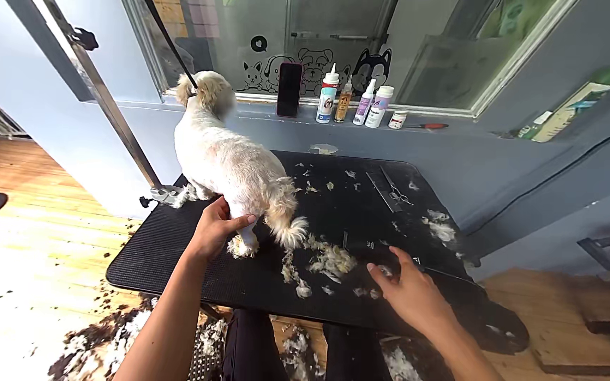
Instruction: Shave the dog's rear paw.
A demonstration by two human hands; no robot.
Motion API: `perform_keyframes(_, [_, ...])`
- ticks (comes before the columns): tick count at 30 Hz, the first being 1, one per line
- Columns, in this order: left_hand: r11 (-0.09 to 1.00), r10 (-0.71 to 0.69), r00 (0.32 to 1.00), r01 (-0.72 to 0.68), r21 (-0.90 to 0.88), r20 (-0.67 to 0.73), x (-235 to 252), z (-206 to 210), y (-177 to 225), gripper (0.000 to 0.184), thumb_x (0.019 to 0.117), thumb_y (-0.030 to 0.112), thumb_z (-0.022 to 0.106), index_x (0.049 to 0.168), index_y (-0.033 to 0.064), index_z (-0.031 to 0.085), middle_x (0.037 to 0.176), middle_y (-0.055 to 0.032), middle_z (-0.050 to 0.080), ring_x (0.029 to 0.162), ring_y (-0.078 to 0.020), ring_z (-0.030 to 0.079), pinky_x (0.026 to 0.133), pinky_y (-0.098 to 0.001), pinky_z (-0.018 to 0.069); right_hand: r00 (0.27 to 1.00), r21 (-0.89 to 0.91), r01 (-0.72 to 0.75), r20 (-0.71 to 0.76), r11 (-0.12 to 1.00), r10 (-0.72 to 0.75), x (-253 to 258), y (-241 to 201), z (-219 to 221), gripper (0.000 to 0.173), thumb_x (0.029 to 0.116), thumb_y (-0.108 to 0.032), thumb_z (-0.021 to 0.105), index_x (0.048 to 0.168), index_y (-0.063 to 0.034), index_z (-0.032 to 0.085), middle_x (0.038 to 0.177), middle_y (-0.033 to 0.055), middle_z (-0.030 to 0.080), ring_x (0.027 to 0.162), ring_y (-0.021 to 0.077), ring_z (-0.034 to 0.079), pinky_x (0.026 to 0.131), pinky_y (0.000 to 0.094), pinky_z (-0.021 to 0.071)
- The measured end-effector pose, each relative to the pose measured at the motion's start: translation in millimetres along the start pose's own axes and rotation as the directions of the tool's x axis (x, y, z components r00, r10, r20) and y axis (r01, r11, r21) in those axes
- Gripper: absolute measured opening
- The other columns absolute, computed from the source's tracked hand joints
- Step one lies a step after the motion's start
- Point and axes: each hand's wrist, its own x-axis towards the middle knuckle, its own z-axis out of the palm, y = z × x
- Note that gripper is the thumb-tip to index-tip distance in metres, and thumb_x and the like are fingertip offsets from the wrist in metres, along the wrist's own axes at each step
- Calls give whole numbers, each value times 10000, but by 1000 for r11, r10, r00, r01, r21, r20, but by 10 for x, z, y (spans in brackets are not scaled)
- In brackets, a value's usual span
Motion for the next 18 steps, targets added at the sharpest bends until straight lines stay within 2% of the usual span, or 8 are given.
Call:
perform_keyframes(3, [989, -83, 996, 86, -118, 23, 3, 115, -303, 415, 746, 65, 801, 1117, -20, 633, 861, -165, 725, 751, -247, 723, 712, -408, 627, 985, 74, -134, 123, 988, 124, 164, 47, -4, 783, 1007, -655, 464, 1628, -240, 230, 798, 145, 682, 566, 239, 673, 561, 440, 600])
perform_keyframes(5, [960, -127, 989, 140, -242, 70, 41, 161, -507, 195, 812, 103, 722, 976, 47, 635, 628, -82, 628, 533, -180, 630, 548, -347, 576, 990, 45, -120, 76, 992, 116, 271, 47, 38, 759, 1002, -682, 430, 1618, -265, 282, 906, 186, 701, 646, 293, 693, 637, 510, 603])
perform_keyframes(7, [911, -159, 982, 187, -367, 106, 63, 187, -538, 32, 858, 131, 649, 871, 127, 619, 516, 9, 501, 424, -104, 508, 460, -278, 493, 992, 15, -118, 40, 993, 118, 388, 54, 94, 762, 999, -700, 408, 1615, -260, 321, 983, 215, 705, 717, 338, 699, 706, 556, 591])
perform_keyframes(10, [747, -294, 944, 324, -580, 149, -4, 321, -283, 181, 944, 140, 525, 779, 139, 600, 535, 63, 425, 423, -38, 425, 450, -200, 436, 986, 33, -169, 13, 985, 169, 589, 72, 80, 762, 1007, -704, 368, 1503, -132, 459, 1009, 224, 705, 779, 358, 712, 747, 557, 590])
perform_keyframes(12, [572, -392, 908, 368, -733, 150, -61, 428, -81, 212, 950, 148, 448, 783, 110, 571, 559, 43, 469, 426, -28, 466, 430, -164, 445, 989, 53, -142, -26, 988, 144, 658, 119, 85, 717, 994, -690, 441, 1415, -120, 552, 989, 218, 713, 812, 371, 715, 773, 586, 581])
perform_keyframes(14, [450, -429, 892, 346, -823, 140, -110, 504, 66, 206, 952, 147, 433, 798, 86, 557, 566, 20, 481, 427, -38, 487, 420, -151, 439, 992, 91, -49, -115, 995, 59, 595, 134, 138, 617, 984, -653, 523, 1379, -182, 581, 919, 188, 719, 783, 360, 721, 736, 607, 585])
perform_keyframes(16, [378, -438, 891, 305, -874, 122, -128, 573, 151, 236, 964, 157, 406, 783, 86, 538, 559, 24, 467, 422, -30, 481, 410, -134, 423, 966, 182, 100, -253, 978, -52, 491, 57, 173, 414, 1010, -514, 592, 1305, -225, 619, 892, 151, 711, 802, 340, 704, 717, 616, 554])
perform_keyframes(18, [342, -465, 881, 269, -900, 87, -168, 654, 195, 298, 982, 183, 374, 736, 98, 520, 538, 30, 464, 413, -27, 482, 406, -130, 423, 910, 276, 284, -381, 919, -167, 388, 11, 240, 205, 1029, -334, 615, 1202, -231, 652, 928, 62, 706, 822, 240, 694, 715, 541, 562])
